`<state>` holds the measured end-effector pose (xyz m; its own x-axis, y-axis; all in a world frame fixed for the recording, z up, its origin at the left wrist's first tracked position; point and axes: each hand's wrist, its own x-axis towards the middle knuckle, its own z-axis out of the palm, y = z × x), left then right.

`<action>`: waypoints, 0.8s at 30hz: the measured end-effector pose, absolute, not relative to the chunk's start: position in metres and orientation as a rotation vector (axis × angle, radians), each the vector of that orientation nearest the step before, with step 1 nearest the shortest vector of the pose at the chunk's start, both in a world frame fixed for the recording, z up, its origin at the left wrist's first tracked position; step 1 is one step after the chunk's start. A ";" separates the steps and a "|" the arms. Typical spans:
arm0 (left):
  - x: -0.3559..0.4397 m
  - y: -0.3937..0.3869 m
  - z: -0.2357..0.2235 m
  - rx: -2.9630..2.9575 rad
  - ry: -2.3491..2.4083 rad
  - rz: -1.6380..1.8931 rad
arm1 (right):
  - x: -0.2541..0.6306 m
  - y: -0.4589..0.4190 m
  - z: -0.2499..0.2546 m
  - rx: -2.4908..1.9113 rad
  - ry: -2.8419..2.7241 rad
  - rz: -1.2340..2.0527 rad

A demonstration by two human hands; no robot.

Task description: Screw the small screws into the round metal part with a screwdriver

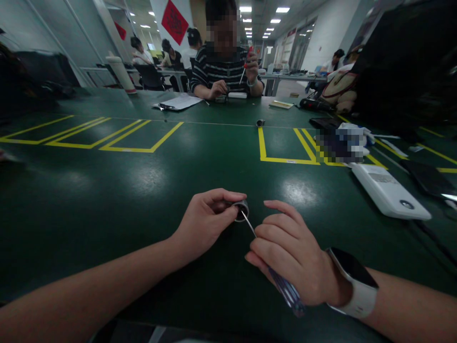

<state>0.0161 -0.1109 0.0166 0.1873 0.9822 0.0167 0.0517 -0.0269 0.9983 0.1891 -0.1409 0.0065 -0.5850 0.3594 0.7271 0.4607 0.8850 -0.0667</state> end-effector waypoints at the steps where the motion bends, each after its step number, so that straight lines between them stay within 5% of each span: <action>1: 0.016 -0.111 0.017 1.349 1.097 1.059 | 0.189 -0.141 0.007 -0.582 -2.247 -0.162; 24: 0.015 -0.111 0.021 1.350 1.145 1.039 | 0.190 -0.140 0.009 -0.594 -2.226 -0.094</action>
